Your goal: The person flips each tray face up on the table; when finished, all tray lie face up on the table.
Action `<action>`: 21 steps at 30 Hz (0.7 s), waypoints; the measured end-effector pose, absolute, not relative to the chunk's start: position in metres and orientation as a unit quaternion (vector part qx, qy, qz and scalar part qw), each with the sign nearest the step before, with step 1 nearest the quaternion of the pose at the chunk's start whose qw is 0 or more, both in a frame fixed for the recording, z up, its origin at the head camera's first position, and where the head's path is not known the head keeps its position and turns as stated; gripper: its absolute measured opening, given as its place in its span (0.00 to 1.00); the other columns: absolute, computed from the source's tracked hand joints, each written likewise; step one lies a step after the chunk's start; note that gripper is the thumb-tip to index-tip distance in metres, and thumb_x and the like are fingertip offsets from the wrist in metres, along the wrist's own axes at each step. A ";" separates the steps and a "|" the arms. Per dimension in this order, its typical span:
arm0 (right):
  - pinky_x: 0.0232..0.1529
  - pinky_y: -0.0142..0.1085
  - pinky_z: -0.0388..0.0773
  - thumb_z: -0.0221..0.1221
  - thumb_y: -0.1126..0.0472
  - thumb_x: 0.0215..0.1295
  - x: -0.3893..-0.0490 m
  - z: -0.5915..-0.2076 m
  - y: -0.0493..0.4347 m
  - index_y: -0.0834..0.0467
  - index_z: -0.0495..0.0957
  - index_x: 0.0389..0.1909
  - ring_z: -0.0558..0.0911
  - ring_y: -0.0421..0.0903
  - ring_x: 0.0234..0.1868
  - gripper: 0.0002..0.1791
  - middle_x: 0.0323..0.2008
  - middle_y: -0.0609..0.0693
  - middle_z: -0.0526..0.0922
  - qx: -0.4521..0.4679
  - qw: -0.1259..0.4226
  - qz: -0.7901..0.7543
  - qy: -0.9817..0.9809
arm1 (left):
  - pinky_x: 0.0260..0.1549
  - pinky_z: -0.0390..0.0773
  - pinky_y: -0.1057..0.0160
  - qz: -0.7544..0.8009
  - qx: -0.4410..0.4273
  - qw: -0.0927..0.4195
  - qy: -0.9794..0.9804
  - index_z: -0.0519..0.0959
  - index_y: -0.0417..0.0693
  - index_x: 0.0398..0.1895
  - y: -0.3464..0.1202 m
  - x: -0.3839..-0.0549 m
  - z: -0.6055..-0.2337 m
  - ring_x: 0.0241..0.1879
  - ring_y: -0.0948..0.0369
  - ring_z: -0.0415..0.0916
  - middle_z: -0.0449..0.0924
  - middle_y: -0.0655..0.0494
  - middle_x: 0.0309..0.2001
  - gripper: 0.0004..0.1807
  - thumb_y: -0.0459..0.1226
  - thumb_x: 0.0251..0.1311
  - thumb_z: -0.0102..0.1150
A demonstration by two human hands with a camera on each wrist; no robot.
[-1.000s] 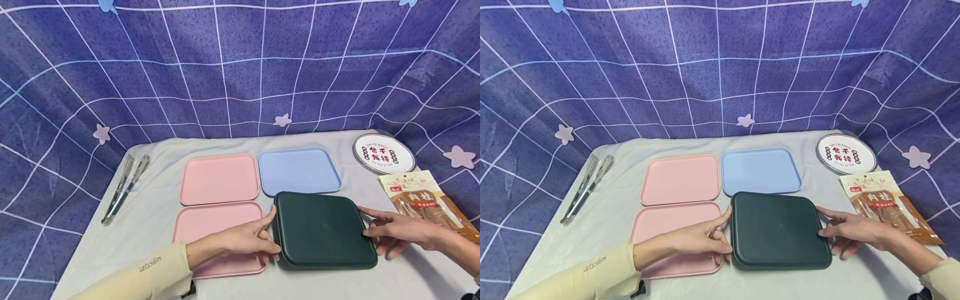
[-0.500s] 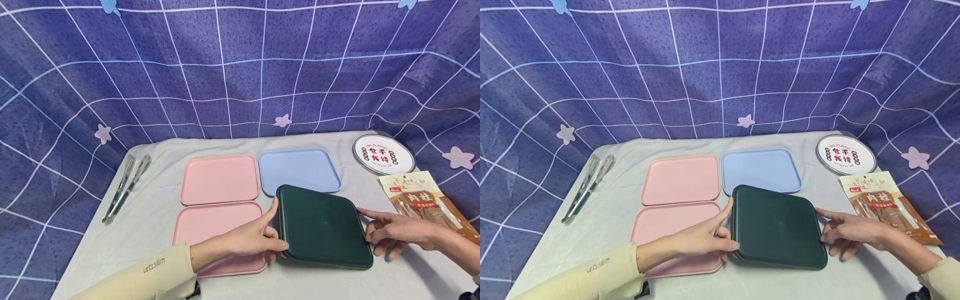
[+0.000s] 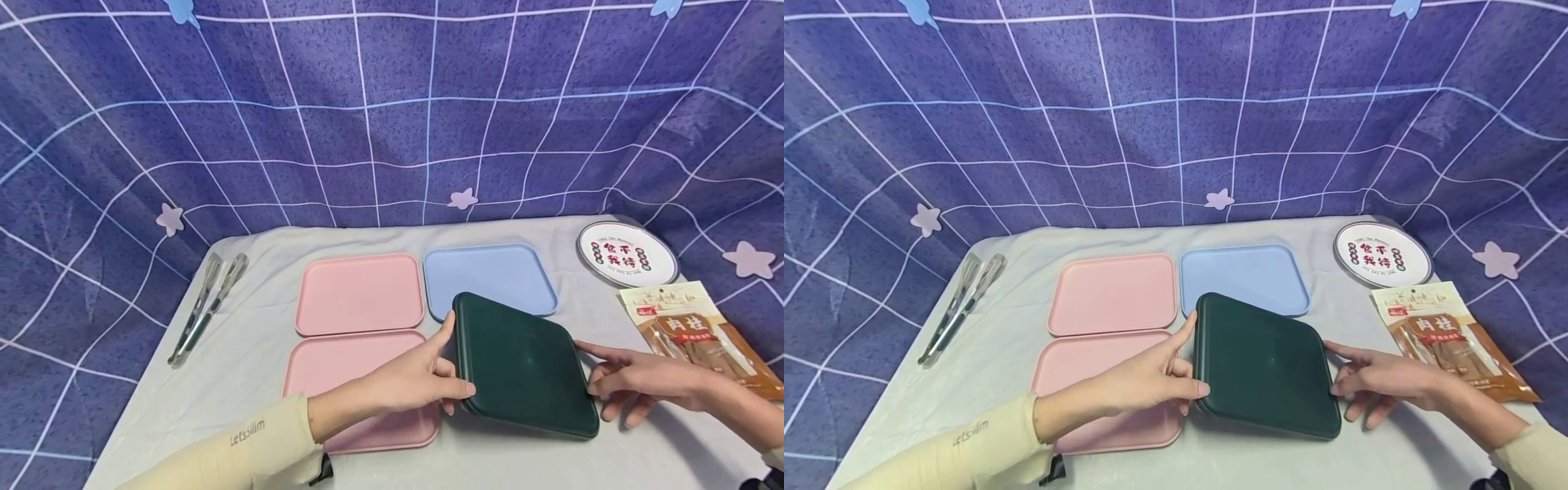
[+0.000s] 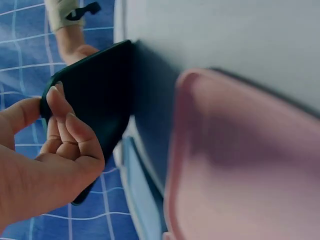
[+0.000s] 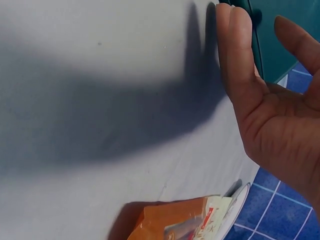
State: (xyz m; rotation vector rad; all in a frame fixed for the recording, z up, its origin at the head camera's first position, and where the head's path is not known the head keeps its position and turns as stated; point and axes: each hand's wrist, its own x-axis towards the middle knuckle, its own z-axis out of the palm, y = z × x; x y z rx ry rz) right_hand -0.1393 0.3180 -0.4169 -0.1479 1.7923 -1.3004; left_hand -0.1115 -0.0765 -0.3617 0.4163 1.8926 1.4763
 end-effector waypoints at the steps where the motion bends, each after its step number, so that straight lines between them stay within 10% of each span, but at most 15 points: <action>1: 0.31 0.49 0.86 0.56 0.60 0.72 -0.140 -0.417 0.317 0.64 0.27 0.78 0.87 0.54 0.38 0.51 0.46 0.58 0.78 -0.059 0.446 -0.526 0.722 | 0.31 0.73 0.67 0.567 0.157 0.343 0.732 0.26 0.71 0.79 -0.076 -0.112 -0.359 0.26 0.56 0.82 0.83 0.50 0.25 0.61 0.40 0.62 0.67; 21: 0.30 0.47 0.85 0.57 0.58 0.72 -0.140 -0.415 0.299 0.63 0.27 0.79 0.88 0.53 0.34 0.53 0.45 0.58 0.79 -0.047 0.432 -0.529 0.729 | 0.29 0.72 0.67 0.538 0.155 0.294 0.775 0.31 0.62 0.81 -0.062 -0.110 -0.320 0.24 0.61 0.78 0.78 0.56 0.21 0.59 0.40 0.62 0.66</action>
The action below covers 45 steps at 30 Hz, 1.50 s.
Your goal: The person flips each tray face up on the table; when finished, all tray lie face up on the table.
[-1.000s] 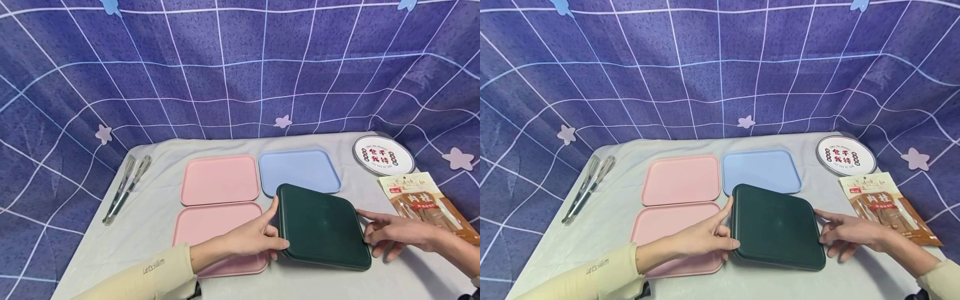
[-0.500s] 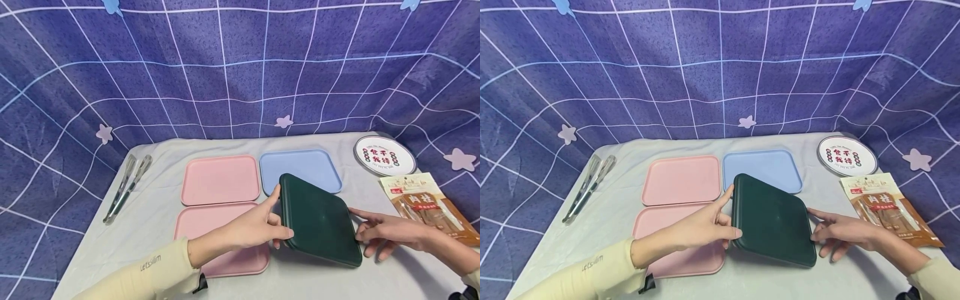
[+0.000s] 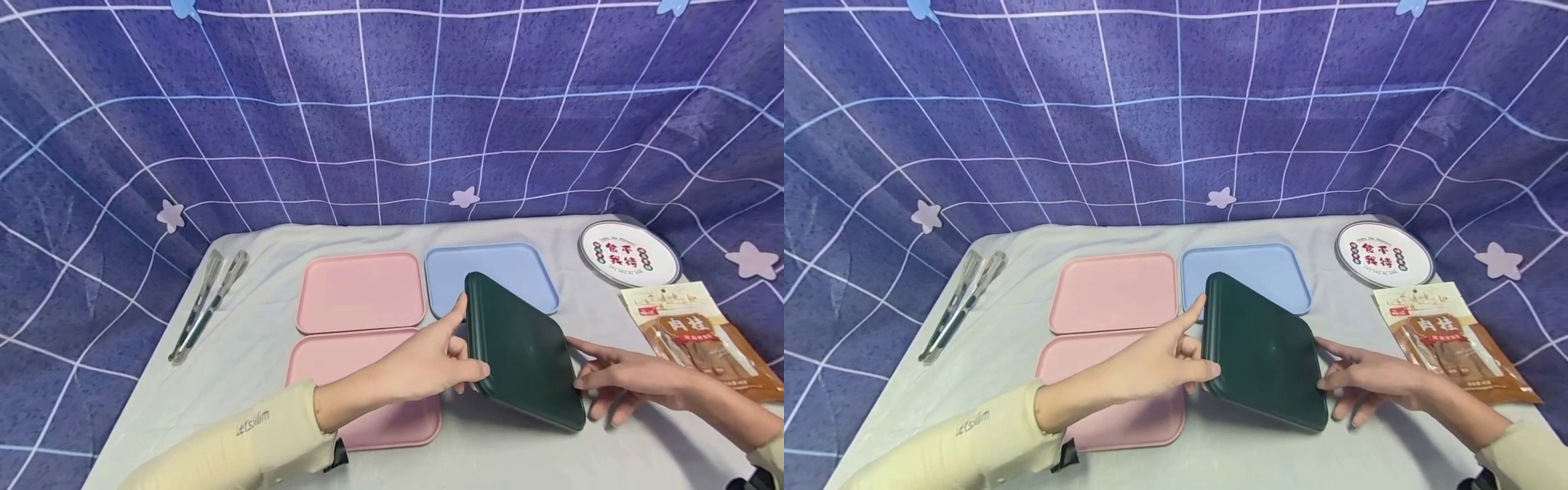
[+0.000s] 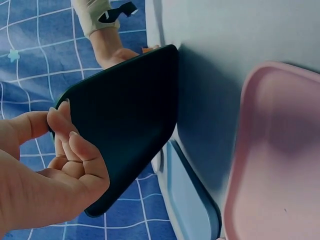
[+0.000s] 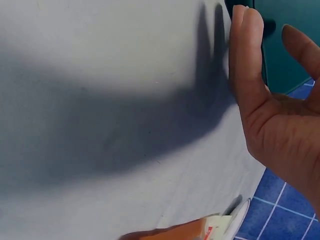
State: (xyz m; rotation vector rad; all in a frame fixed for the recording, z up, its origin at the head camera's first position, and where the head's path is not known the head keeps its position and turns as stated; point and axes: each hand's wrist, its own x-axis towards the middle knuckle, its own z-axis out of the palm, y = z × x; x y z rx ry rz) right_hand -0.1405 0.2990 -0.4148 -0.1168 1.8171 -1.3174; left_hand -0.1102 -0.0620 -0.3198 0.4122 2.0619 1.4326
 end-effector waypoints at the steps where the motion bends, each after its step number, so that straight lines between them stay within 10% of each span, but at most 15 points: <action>1: 0.30 0.48 0.85 0.57 0.58 0.72 -0.141 -0.411 0.298 0.63 0.28 0.79 0.88 0.53 0.34 0.52 0.45 0.58 0.79 -0.050 0.425 -0.520 0.740 | 0.29 0.73 0.67 0.537 0.155 0.293 0.776 0.31 0.62 0.81 -0.062 -0.110 -0.320 0.24 0.61 0.78 0.78 0.56 0.21 0.59 0.40 0.62 0.66; 15: 0.33 0.51 0.85 0.56 0.51 0.74 -0.180 -0.304 0.224 0.51 0.34 0.82 0.87 0.57 0.36 0.48 0.43 0.61 0.79 -0.135 0.362 -0.459 0.800 | 0.23 0.74 0.66 0.528 0.166 0.260 0.792 0.37 0.53 0.82 -0.058 -0.106 -0.316 0.20 0.64 0.73 0.77 0.59 0.20 0.55 0.41 0.62 0.65; 32: 0.27 0.44 0.85 0.52 0.34 0.70 -0.190 -0.266 0.150 0.56 0.34 0.81 0.86 0.49 0.29 0.54 0.41 0.57 0.79 -0.092 0.373 -0.314 0.868 | 0.25 0.71 0.69 0.493 0.158 0.190 0.834 0.56 0.46 0.78 -0.052 -0.101 -0.313 0.17 0.68 0.67 0.75 0.66 0.21 0.43 0.43 0.63 0.63; 45: 0.23 0.42 0.84 0.53 0.32 0.68 -0.202 -0.257 0.133 0.59 0.67 0.53 0.85 0.51 0.23 0.34 0.32 0.57 0.77 -0.092 0.371 -0.241 0.892 | 0.25 0.71 0.70 0.505 0.158 0.161 0.833 0.59 0.43 0.76 -0.049 -0.097 -0.315 0.19 0.70 0.70 0.76 0.65 0.23 0.41 0.41 0.61 0.64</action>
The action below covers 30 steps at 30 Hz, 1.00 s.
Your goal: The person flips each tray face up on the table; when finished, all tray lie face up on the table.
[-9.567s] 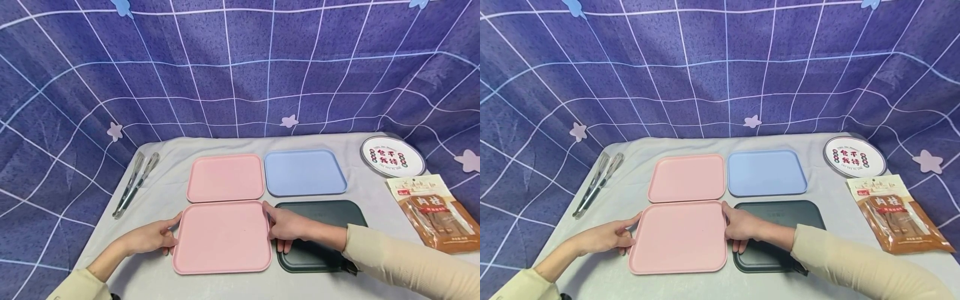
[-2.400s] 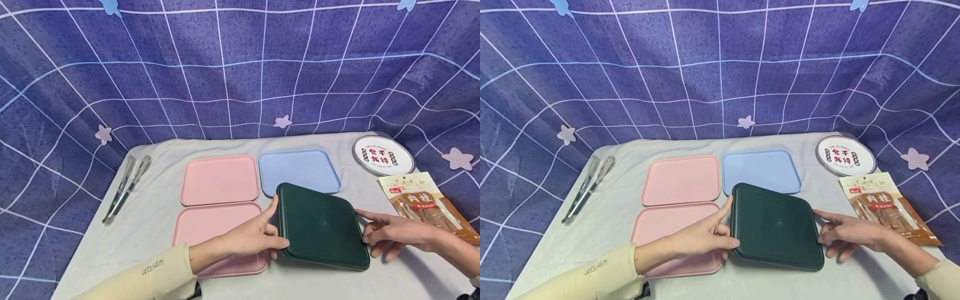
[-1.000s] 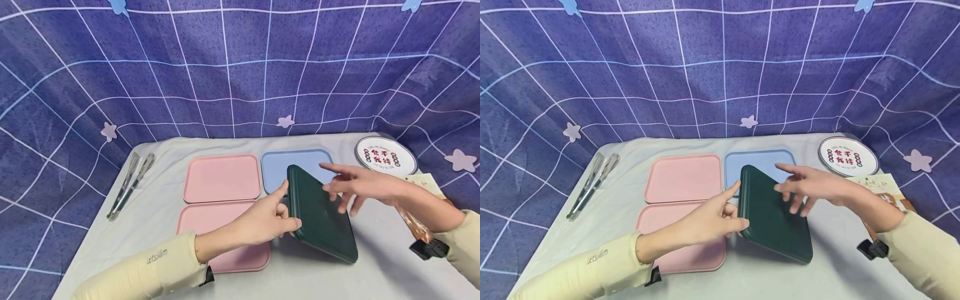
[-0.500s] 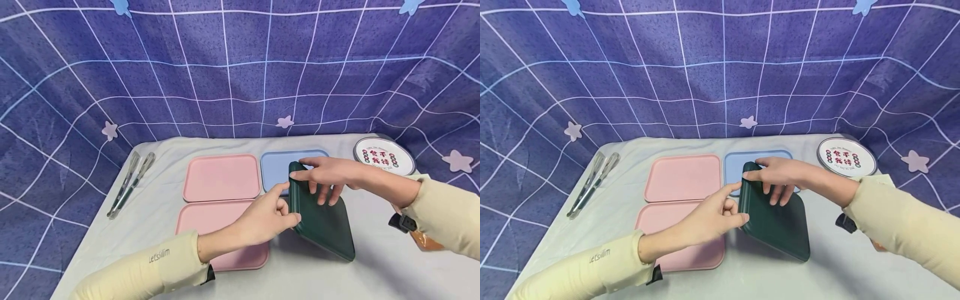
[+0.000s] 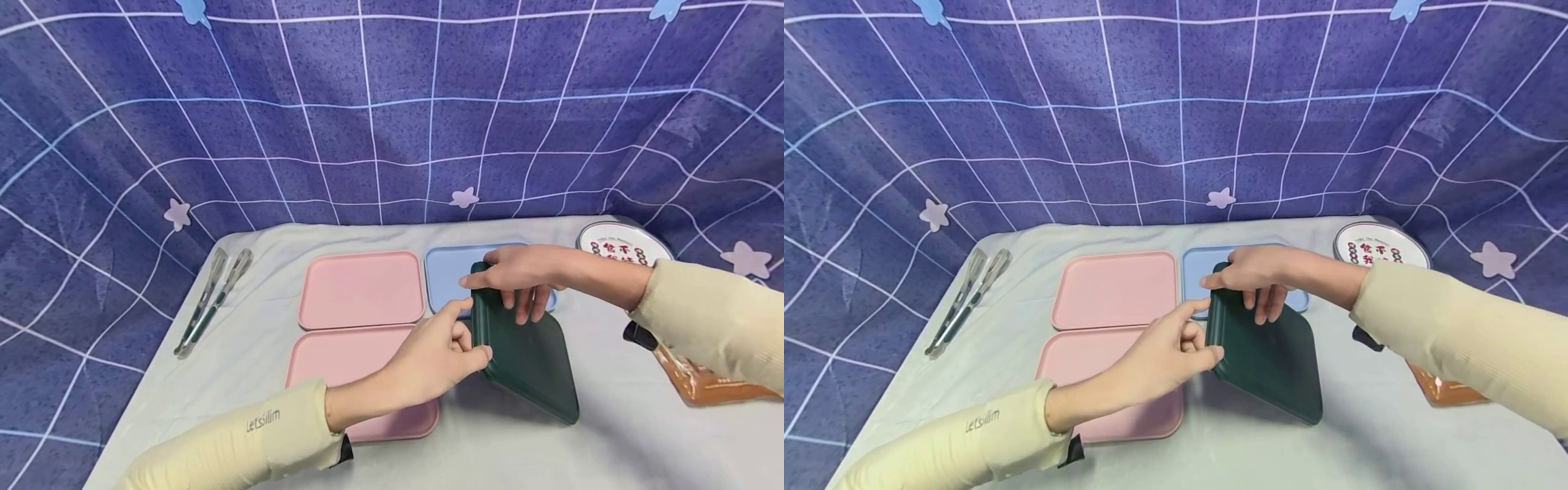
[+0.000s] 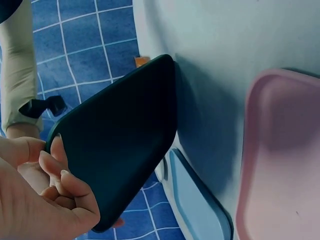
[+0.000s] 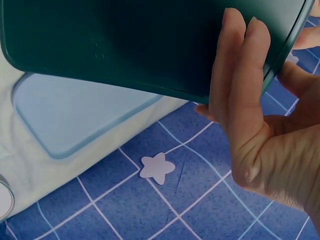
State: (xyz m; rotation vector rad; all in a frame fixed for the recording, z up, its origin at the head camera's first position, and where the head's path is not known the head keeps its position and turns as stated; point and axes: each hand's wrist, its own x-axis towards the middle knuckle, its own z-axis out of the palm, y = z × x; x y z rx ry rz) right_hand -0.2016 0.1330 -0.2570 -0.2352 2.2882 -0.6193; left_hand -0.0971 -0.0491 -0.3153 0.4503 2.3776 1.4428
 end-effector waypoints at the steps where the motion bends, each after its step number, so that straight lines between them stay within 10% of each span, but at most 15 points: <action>1: 0.23 0.42 0.84 0.54 0.32 0.67 -0.202 -0.257 0.132 0.59 0.67 0.51 0.85 0.51 0.23 0.34 0.32 0.57 0.77 -0.092 0.370 -0.238 0.893 | 0.25 0.72 0.70 0.508 0.157 0.161 0.832 0.59 0.43 0.76 -0.049 -0.097 -0.315 0.20 0.70 0.71 0.77 0.65 0.23 0.41 0.41 0.61 0.64; 30: 0.23 0.43 0.84 0.52 0.46 0.65 -0.192 -0.255 0.133 0.61 0.64 0.46 0.85 0.52 0.21 0.22 0.25 0.55 0.72 -0.072 0.349 -0.256 0.899 | 0.25 0.70 0.73 0.572 0.182 0.146 0.787 0.56 0.48 0.79 -0.040 -0.086 -0.324 0.21 0.72 0.67 0.77 0.67 0.27 0.44 0.40 0.61 0.65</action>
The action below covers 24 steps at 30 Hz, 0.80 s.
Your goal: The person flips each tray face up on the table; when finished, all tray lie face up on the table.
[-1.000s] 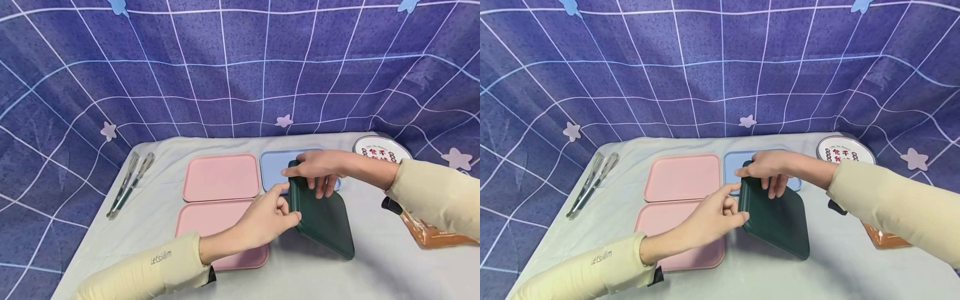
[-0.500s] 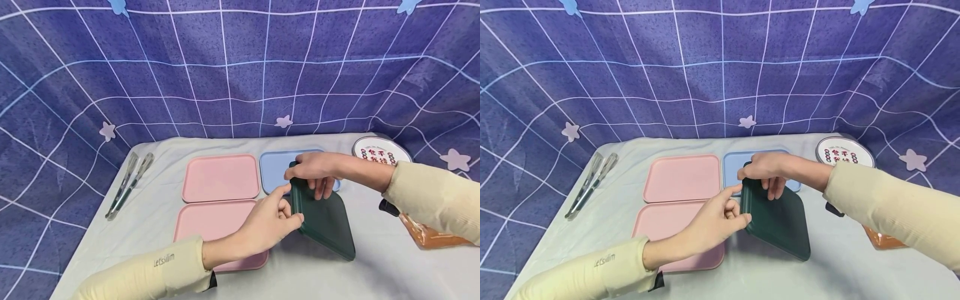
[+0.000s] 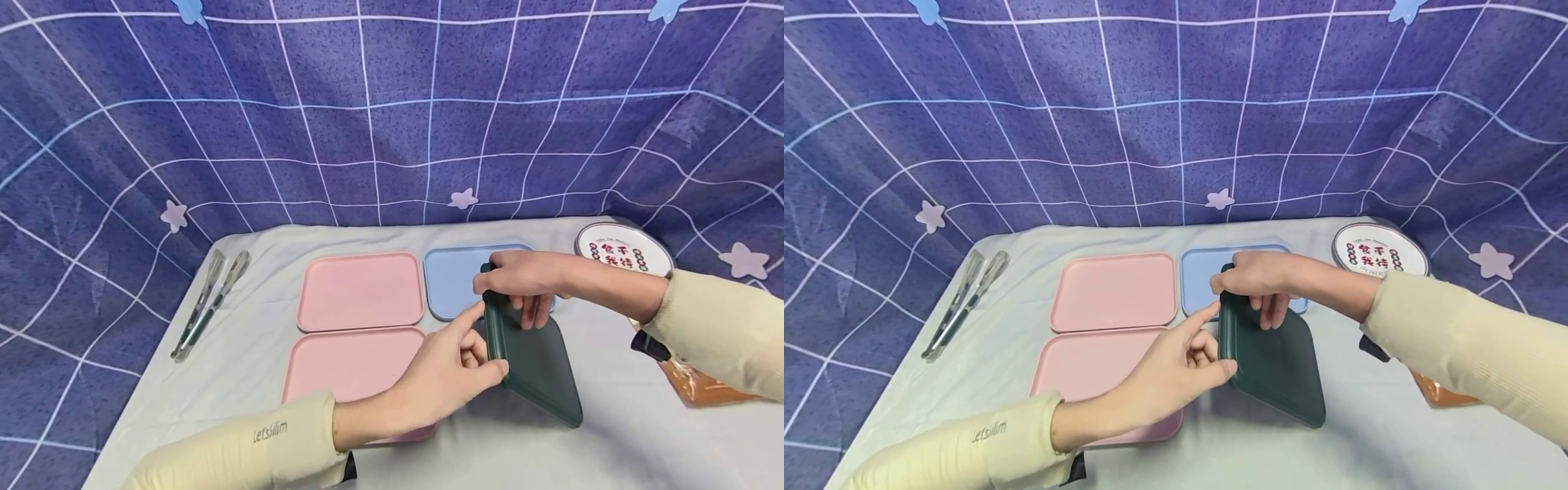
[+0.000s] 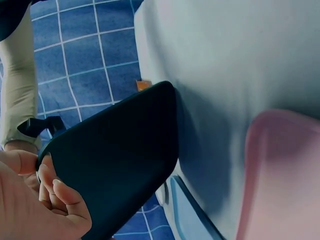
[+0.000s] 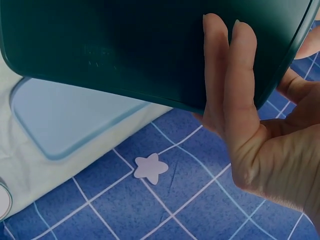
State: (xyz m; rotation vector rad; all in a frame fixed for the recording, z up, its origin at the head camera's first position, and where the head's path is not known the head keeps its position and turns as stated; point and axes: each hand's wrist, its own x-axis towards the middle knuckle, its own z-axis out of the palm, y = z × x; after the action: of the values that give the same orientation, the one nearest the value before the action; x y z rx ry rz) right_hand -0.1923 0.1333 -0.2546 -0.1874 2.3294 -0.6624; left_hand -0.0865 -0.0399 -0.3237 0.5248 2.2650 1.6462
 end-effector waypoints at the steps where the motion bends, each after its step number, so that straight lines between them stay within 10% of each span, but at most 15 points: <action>1: 0.23 0.43 0.84 0.51 0.46 0.65 -0.192 -0.254 0.134 0.61 0.64 0.46 0.85 0.52 0.21 0.22 0.25 0.55 0.72 -0.073 0.349 -0.257 0.898 | 0.25 0.70 0.73 0.573 0.184 0.146 0.785 0.55 0.49 0.79 -0.040 -0.086 -0.323 0.22 0.73 0.67 0.77 0.67 0.27 0.45 0.40 0.60 0.66; 11: 0.25 0.43 0.84 0.51 0.45 0.67 -0.186 -0.245 0.150 0.60 0.63 0.54 0.86 0.51 0.24 0.25 0.27 0.54 0.74 -0.084 0.349 -0.280 0.890 | 0.28 0.73 0.73 0.576 0.199 0.198 0.767 0.55 0.63 0.79 -0.046 -0.083 -0.322 0.31 0.73 0.74 0.82 0.70 0.36 0.48 0.46 0.58 0.70; 24: 0.30 0.49 0.85 0.52 0.45 0.74 -0.191 -0.223 0.227 0.56 0.44 0.79 0.87 0.53 0.34 0.42 0.54 0.61 0.81 -0.087 0.344 -0.324 0.877 | 0.35 0.75 0.71 0.511 0.179 0.248 0.804 0.76 0.54 0.66 -0.068 -0.107 -0.357 0.36 0.70 0.79 0.82 0.68 0.38 0.26 0.42 0.63 0.61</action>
State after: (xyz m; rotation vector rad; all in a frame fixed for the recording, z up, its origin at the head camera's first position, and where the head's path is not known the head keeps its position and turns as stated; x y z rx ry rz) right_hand -0.1913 0.2265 -0.2228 -0.2248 2.2789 -0.8408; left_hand -0.1068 -0.0679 -0.3574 0.4872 2.1901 1.3914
